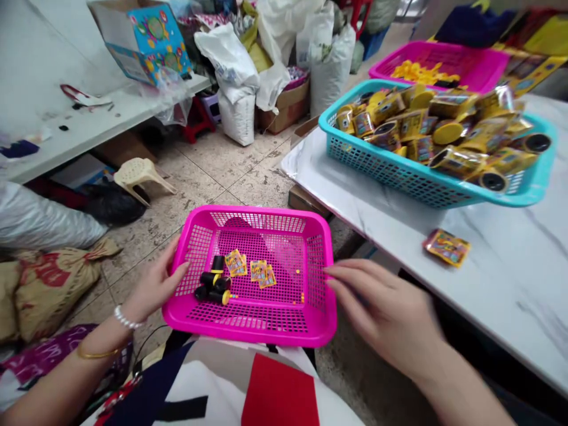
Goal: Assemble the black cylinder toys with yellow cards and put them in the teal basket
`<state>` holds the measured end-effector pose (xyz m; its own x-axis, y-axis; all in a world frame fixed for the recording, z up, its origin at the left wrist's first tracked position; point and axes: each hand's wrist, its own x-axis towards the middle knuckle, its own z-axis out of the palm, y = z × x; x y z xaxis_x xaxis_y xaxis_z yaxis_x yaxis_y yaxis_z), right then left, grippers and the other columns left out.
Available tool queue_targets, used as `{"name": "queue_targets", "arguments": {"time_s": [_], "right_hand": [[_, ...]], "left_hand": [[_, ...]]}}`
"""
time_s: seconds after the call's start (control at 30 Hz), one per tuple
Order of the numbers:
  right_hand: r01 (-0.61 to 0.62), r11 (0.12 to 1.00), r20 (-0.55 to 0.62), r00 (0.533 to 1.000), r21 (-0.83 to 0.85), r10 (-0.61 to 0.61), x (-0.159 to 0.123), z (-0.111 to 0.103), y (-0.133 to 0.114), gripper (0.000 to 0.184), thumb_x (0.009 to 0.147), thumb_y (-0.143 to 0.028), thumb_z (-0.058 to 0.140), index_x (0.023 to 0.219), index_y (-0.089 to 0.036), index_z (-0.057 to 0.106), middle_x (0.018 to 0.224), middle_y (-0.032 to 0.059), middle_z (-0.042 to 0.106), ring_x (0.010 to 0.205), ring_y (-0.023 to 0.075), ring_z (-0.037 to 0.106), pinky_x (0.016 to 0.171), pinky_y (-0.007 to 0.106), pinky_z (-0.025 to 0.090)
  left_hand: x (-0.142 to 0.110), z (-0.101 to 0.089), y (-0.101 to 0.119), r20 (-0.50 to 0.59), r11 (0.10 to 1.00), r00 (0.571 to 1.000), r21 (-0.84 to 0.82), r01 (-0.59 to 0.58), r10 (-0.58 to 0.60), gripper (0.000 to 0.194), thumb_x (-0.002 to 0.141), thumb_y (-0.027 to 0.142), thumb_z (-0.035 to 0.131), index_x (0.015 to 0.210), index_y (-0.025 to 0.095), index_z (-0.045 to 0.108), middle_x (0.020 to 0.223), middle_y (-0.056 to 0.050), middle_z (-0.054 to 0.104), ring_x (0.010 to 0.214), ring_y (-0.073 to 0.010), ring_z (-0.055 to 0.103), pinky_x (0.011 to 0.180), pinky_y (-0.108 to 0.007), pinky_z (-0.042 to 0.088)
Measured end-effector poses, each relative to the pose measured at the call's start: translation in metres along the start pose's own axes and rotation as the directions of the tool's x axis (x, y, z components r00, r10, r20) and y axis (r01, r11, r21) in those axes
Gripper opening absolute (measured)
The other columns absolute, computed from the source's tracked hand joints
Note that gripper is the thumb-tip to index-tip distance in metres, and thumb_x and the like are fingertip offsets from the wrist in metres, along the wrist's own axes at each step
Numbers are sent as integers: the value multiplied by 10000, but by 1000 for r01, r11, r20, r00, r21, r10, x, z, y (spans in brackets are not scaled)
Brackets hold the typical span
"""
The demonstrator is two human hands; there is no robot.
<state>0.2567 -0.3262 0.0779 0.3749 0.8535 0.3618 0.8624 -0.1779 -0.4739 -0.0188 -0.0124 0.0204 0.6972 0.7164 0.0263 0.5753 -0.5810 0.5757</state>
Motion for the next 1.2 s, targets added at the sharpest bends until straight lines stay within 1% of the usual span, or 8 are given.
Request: {"name": "queue_targets", "arguments": {"time_s": [0.13, 0.27, 0.37, 0.47, 0.57, 0.77, 0.93, 1.2], "right_hand": [[114, 993, 362, 927, -15, -101, 53, 82, -40, 189, 956, -262, 489, 1048, -184, 634, 1006, 88, 653, 882, 203, 655, 733, 306, 540], [74, 966, 533, 843, -246, 71, 82, 149, -55, 199, 927, -328, 538, 1023, -163, 595, 992, 88, 620, 773, 217, 648, 591, 296, 483], [61, 927, 534, 831, -371, 159, 84, 178, -48, 239, 899, -318, 577, 1077, -160, 557, 1045, 102, 587, 824, 234, 638, 563, 280, 435], [60, 922, 528, 833, -382, 165, 85, 190, -36, 171, 936, -270, 504, 1077, -187, 556, 1007, 82, 579, 803, 211, 620, 554, 264, 389], [15, 935, 516, 837, -354, 182, 89, 194, -23, 133, 937, -255, 503, 1024, -190, 580, 935, 61, 580, 767, 190, 601, 593, 268, 394], [-44, 998, 355, 933, -43, 57, 88, 204, -5, 233, 886, -294, 595, 1107, -229, 628, 957, 53, 544, 830, 193, 559, 714, 295, 434], [-162, 963, 309, 947, 214, 91, 100, 216, -7, 47, 781, -227, 614, 743, -207, 632, 807, 32, 537, 786, 193, 519, 728, 313, 419], [-326, 826, 313, 930, 459, 193, 123, 206, -20, 129, 804, -321, 580, 811, -203, 529, 710, -14, 578, 626, 141, 546, 591, 259, 451]], "left_hand": [[2, 12, 18, -121, 901, 909, 234, -364, 399, 615, 895, 277, 555, 1452, 110, 357, 1528, -196, 296, 1414, -343, 266, 1150, -537, 274], [7, 31, 26, -70, 841, 843, 156, -519, 533, 339, 895, 214, 559, 1220, 131, 609, 1456, -148, 435, 1414, -312, 266, 1158, -512, 283], [17, 47, 20, 30, 863, 862, -3, -506, 505, 239, 878, 211, 586, 1077, 117, 679, 1261, -148, 611, 1281, -297, 459, 1100, -486, 372], [30, 55, 18, 155, 903, 894, -172, -393, 419, 178, 875, 226, 592, 961, 123, 709, 994, -108, 713, 973, -239, 637, 922, -405, 499], [41, 54, 27, 140, 886, 904, -304, -350, 405, 175, 874, 243, 591, 946, 151, 722, 919, -68, 729, 852, -192, 650, 802, -324, 499], [63, 41, 37, 139, 799, 969, -596, -82, 203, 245, 876, 328, 563, 832, 157, 732, 728, -39, 692, 646, -140, 574, 585, -255, 419], [84, 28, 23, 101, 686, 978, -726, -51, 181, 259, 857, 363, 582, 830, 139, 711, 747, -56, 669, 666, -141, 573, 588, -257, 428], [65, 51, 2, 226, 696, 974, -703, 148, 21, 324, 785, 433, 670, 927, 143, 685, 818, -78, 693, 695, -163, 614, 586, -254, 455]]}}
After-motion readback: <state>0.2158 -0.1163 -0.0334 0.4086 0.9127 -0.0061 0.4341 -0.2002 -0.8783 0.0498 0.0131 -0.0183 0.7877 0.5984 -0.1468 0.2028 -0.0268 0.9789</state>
